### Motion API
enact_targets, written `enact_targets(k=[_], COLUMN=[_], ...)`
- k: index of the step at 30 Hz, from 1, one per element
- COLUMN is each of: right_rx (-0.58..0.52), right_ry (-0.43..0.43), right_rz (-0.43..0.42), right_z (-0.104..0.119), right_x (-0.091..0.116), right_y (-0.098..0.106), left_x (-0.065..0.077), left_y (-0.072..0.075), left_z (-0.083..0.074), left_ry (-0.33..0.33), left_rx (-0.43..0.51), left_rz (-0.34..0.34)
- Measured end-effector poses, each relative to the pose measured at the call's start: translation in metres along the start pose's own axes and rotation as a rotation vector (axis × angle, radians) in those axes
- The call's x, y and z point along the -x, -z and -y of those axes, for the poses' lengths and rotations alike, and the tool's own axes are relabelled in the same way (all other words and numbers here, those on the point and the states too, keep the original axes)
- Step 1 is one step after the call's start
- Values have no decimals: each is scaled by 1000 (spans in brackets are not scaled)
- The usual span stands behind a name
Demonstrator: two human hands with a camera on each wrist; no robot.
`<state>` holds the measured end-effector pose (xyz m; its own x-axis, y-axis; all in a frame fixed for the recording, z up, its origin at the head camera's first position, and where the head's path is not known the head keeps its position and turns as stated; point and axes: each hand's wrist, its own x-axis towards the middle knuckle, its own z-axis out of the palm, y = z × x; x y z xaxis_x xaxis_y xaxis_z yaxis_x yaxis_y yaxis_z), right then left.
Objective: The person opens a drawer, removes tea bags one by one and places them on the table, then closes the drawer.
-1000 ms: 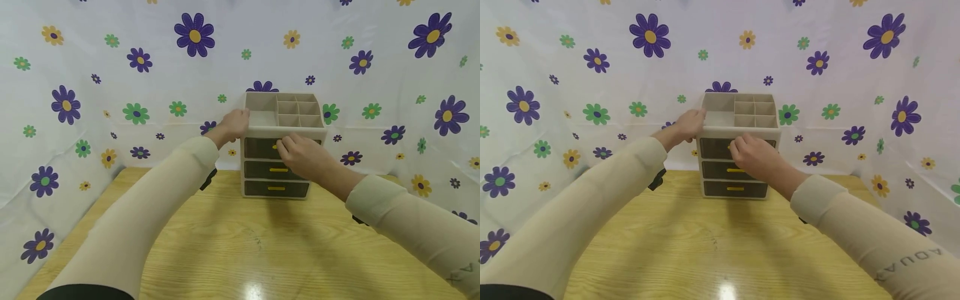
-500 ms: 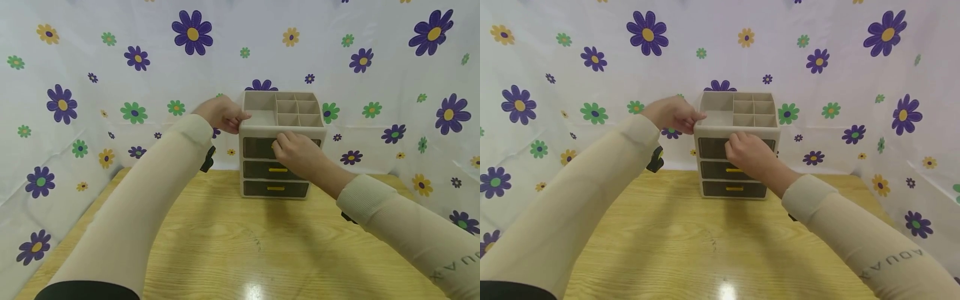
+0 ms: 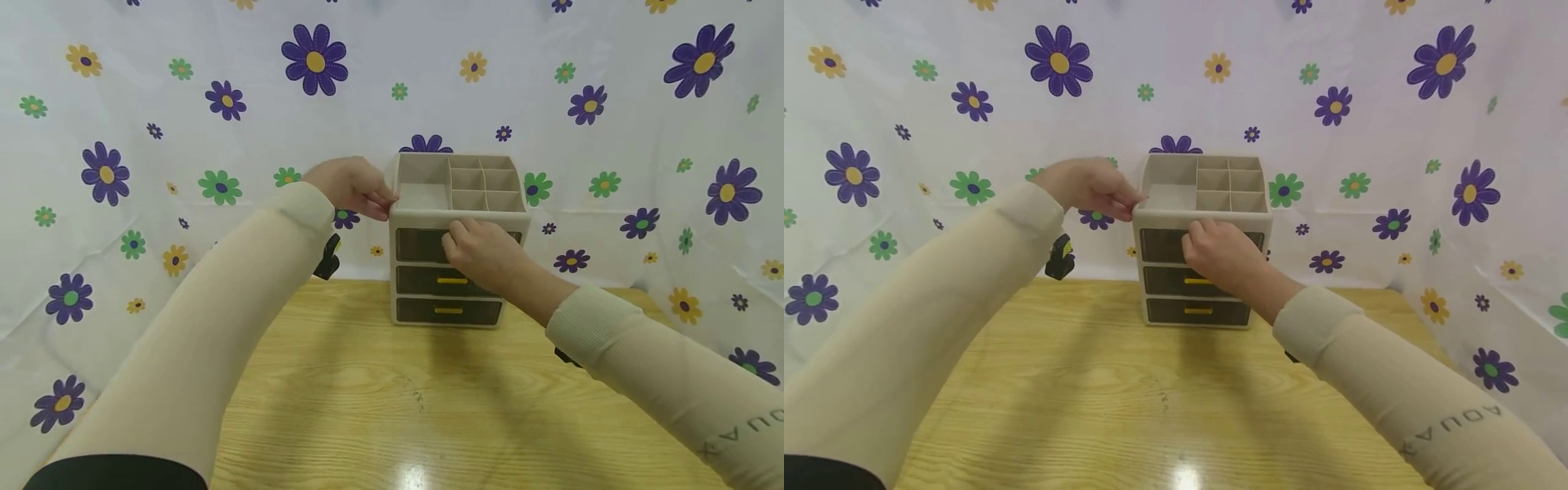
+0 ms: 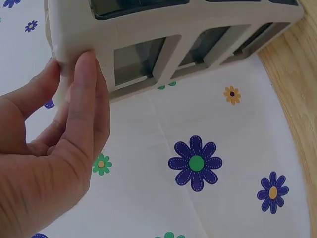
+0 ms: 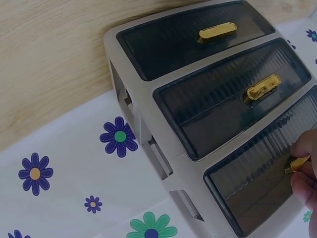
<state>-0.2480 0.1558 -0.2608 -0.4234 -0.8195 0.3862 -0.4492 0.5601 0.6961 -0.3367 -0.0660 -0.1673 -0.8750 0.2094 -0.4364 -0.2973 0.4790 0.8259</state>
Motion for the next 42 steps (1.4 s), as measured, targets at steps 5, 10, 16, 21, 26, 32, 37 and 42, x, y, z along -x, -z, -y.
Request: enact_targets(k=[5, 10, 16, 21, 26, 32, 37, 42], right_rx=[-10, -13, -15, -20, -37, -37, -48, -57], right_ry=[-2, -15, -29, -15, 0, 10, 43, 94], right_rz=[-1, -6, -21, -21, -22, -12, -31, -50], right_z=[1, 2, 0, -2, 1, 4, 6, 10], right_x=[-2, -2, -2, -1, -1, 2, 6, 13], right_y=[-2, -1, 1, 3, 7, 14, 22, 31], left_x=[1, 1, 2, 5, 6, 7, 7, 4], left_y=[0, -3, -8, -12, -13, -13, -13, -15], left_z=[-1, -8, -14, -17, -18, -18, -20, -20], left_ry=[-14, -45, -17, -7, 14, 32, 7, 11], left_rx=[-18, -135, -155, -210, -243, -266, -321, -322], left_rz=[-35, -125, -153, -178, -174, -155, -190, -181])
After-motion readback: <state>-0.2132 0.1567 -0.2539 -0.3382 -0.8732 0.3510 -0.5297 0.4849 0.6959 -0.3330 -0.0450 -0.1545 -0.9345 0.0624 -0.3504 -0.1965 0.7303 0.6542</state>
